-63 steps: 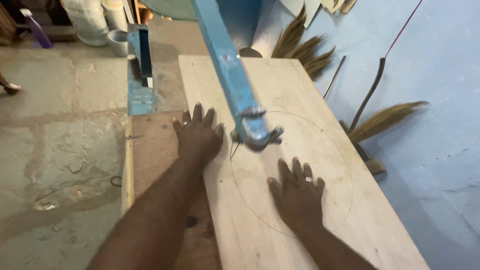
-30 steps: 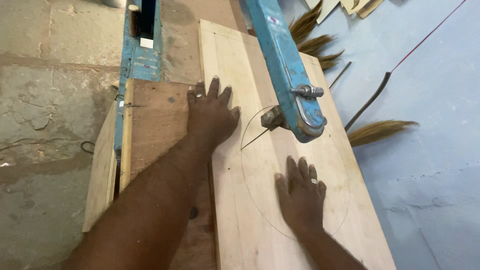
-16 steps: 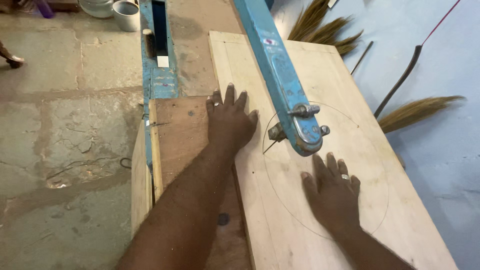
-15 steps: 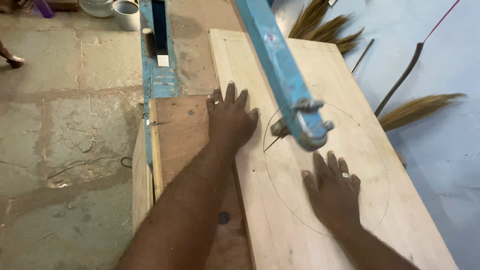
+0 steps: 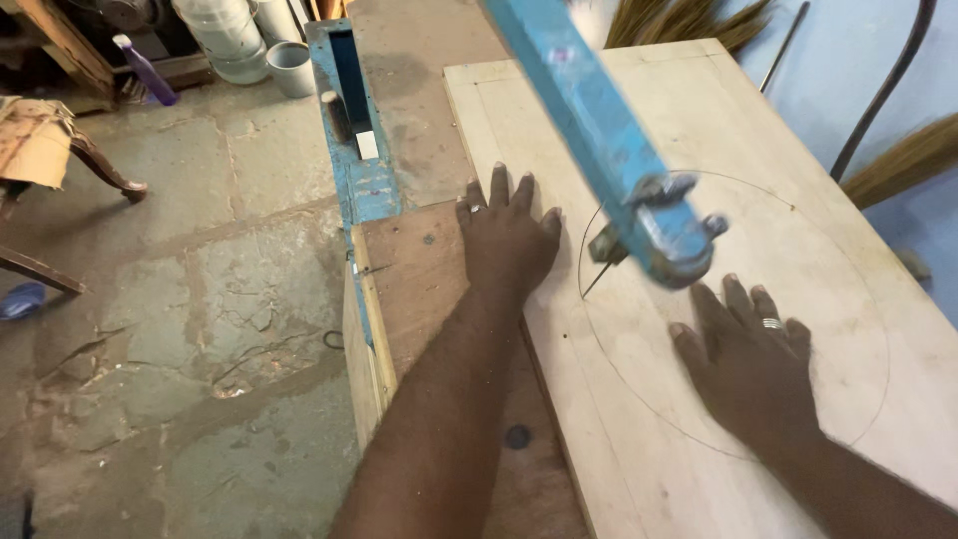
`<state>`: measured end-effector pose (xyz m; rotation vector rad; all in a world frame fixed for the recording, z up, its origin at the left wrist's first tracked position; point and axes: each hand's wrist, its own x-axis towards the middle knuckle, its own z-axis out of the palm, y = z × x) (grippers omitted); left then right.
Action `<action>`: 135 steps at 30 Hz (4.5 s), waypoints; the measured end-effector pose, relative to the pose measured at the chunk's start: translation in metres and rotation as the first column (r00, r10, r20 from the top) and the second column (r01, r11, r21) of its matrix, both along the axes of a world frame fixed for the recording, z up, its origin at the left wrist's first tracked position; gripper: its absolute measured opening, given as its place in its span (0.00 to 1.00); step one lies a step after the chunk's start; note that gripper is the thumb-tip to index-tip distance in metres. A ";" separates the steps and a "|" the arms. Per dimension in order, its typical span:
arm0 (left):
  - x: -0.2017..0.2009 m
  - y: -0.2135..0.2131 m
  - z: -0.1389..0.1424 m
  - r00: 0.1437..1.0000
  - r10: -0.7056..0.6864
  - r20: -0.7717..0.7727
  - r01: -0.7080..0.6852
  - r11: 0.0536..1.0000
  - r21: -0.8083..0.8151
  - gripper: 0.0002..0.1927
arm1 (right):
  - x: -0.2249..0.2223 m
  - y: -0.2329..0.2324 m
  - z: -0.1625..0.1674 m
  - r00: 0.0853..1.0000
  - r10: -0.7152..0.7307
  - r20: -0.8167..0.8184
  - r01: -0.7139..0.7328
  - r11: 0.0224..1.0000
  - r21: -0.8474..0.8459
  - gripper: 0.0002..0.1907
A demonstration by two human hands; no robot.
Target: The person guides a plywood sheet on a treadle-powered scroll saw, cutting along a pencil-drawn circle. They rotate and reposition the board with both hands to keep the blade following the curved line, continuing the cut through the episode.
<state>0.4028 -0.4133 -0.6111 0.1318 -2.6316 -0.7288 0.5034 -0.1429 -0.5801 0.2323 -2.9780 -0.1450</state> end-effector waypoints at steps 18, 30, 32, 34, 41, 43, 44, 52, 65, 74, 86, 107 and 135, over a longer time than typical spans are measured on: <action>-0.018 -0.015 0.030 0.999 -0.019 0.051 0.021 0.999 -0.046 0.34 | -0.012 -0.018 0.033 1.000 -0.003 0.016 0.004 0.999 -0.049 0.35; -0.041 -0.015 0.049 0.999 -0.023 0.035 0.024 0.999 -0.041 0.34 | -0.031 -0.019 0.051 0.999 -0.030 0.022 0.030 0.999 -0.028 0.34; -0.043 -0.015 0.048 0.999 -0.035 0.037 0.036 0.998 -0.050 0.33 | -0.032 -0.019 0.051 0.999 -0.033 0.021 0.034 0.999 -0.021 0.34; -0.046 -0.016 0.049 0.998 -0.040 0.049 0.042 0.998 -0.047 0.34 | -0.034 -0.020 0.051 1.000 -0.025 0.010 0.025 0.999 -0.021 0.34; -0.050 -0.021 0.050 0.996 -0.060 0.069 0.062 0.997 -0.036 0.33 | -0.033 -0.026 0.050 0.999 -0.044 0.003 0.044 0.999 0.004 0.33; -0.051 -0.022 0.051 0.995 -0.065 0.077 0.068 0.997 -0.036 0.34 | -0.034 -0.028 0.051 0.999 -0.038 -0.002 0.038 0.999 -0.019 0.34; -0.051 -0.022 0.051 0.994 -0.067 0.083 0.070 0.997 -0.034 0.35 | -0.034 -0.028 0.052 0.999 -0.035 -0.004 0.035 0.999 -0.029 0.34; -0.050 -0.030 0.052 0.992 -0.082 0.094 0.085 0.996 -0.029 0.35 | -0.032 -0.039 0.054 0.998 -0.066 0.021 0.068 0.995 -0.076 0.34; -0.059 -0.034 0.053 0.988 -0.091 0.129 0.094 0.995 -0.021 0.36 | -0.036 -0.044 0.048 0.994 -0.105 0.036 0.106 0.993 -0.050 0.35; -0.063 -0.041 0.062 0.981 -0.106 0.160 0.113 0.993 -0.034 0.36 | -0.036 -0.053 0.055 0.993 -0.114 0.041 0.116 0.992 -0.049 0.34; -0.064 -0.049 0.065 0.970 -0.130 0.205 0.145 0.988 -0.060 0.36 | -0.036 -0.062 0.057 0.993 -0.114 0.032 0.116 0.991 -0.069 0.35; -0.072 -0.058 0.060 0.980 -0.132 0.146 0.141 0.989 -0.053 0.36 | -0.038 -0.076 0.060 0.986 -0.158 0.061 0.158 0.987 0.009 0.35; -0.071 -0.084 0.064 0.975 -0.162 0.150 0.170 0.984 -0.045 0.35 | -0.029 -0.110 0.065 0.973 -0.222 0.066 0.224 0.974 -0.032 0.33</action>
